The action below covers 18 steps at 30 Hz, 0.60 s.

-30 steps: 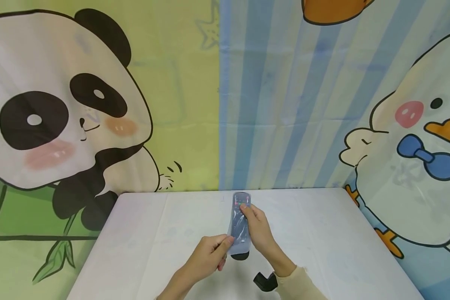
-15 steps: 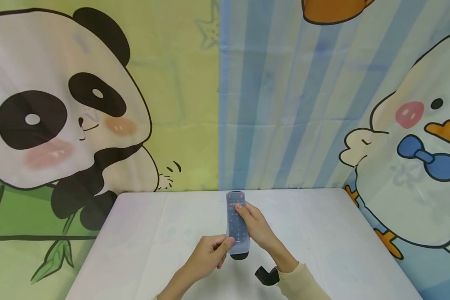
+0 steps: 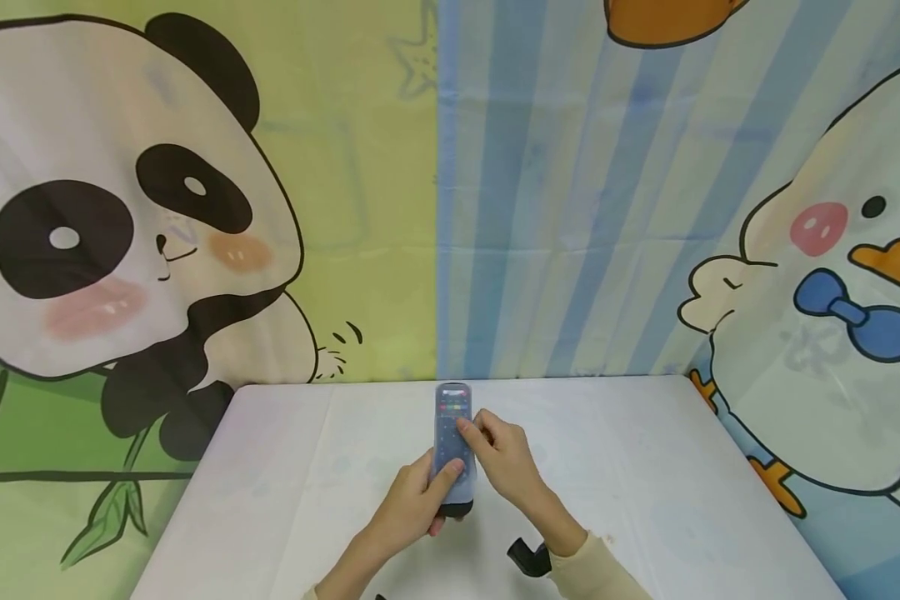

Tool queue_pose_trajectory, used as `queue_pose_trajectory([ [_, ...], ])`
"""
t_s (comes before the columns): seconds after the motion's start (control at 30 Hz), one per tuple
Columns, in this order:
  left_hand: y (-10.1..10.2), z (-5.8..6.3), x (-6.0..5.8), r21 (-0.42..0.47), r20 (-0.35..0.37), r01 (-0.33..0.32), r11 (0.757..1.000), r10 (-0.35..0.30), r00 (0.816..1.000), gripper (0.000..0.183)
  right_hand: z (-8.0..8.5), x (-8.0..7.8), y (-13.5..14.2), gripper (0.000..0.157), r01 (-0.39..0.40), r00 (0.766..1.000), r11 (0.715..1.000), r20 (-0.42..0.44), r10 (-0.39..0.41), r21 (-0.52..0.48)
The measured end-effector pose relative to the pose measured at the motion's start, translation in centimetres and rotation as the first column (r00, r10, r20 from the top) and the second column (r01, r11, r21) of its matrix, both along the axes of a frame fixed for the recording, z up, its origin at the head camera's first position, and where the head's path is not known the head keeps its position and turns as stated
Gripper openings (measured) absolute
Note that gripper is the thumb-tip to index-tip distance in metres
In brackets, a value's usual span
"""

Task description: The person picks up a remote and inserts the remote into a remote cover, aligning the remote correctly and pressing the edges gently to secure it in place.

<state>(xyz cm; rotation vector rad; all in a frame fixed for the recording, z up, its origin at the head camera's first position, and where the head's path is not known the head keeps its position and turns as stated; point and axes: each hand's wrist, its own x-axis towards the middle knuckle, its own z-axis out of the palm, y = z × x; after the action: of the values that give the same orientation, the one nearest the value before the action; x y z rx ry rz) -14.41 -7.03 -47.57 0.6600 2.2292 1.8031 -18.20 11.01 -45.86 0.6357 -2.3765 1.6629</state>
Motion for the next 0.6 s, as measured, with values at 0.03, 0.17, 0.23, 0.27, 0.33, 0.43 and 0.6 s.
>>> queue_pose_trajectory([
  [0.03, 0.0, 0.0, 0.0, -0.002, -0.010, -0.025, 1.000, 0.025, 1.000, 0.037, -0.1, 0.0, 0.0, 0.035, 0.016, 0.999, 1.000, -0.034, -0.015, 0.022],
  [0.17, -0.3, 0.3, 0.0, -0.014, 0.002, -0.085, 0.996, 0.085, 0.996, 0.041, -0.3, 0.0, -0.1, 0.041, -0.058, 0.997, 0.998, -0.043, 0.057, -0.032],
  [0.23, -0.4, 0.5, 0.1, 0.004, 0.037, -0.102, 0.995, 0.102, 0.994, 0.043, -0.3, 0.2, -0.3, 0.041, -0.107, 0.994, 0.991, -0.019, 0.106, -0.084],
  [0.27, -0.4, 0.7, 0.2, 0.019, 0.056, -0.112, 0.994, 0.111, 0.992, 0.044, -0.3, 0.3, -0.4, 0.041, -0.120, 0.993, 0.987, -0.009, 0.120, -0.107],
  [0.33, -0.4, 1.2, 0.2, 0.061, 0.088, -0.131, 0.990, 0.125, 0.988, 0.045, -0.1, 0.6, -0.7, 0.041, -0.133, 0.991, 0.981, 0.004, 0.135, -0.143],
  [0.43, -0.5, 2.0, 0.1, 0.121, 0.117, -0.139, 0.983, 0.125, 0.985, 0.045, 0.2, 1.1, -1.0, 0.041, -0.144, 0.988, 0.971, 0.025, 0.151, -0.190],
  [0.6, -0.7, 2.6, 0.0, 0.135, 0.135, -0.100, 0.986, 0.082, 0.987, 0.045, 0.6, 1.5, -0.9, 0.041, -0.160, 0.983, 0.962, 0.058, 0.177, -0.222],
])
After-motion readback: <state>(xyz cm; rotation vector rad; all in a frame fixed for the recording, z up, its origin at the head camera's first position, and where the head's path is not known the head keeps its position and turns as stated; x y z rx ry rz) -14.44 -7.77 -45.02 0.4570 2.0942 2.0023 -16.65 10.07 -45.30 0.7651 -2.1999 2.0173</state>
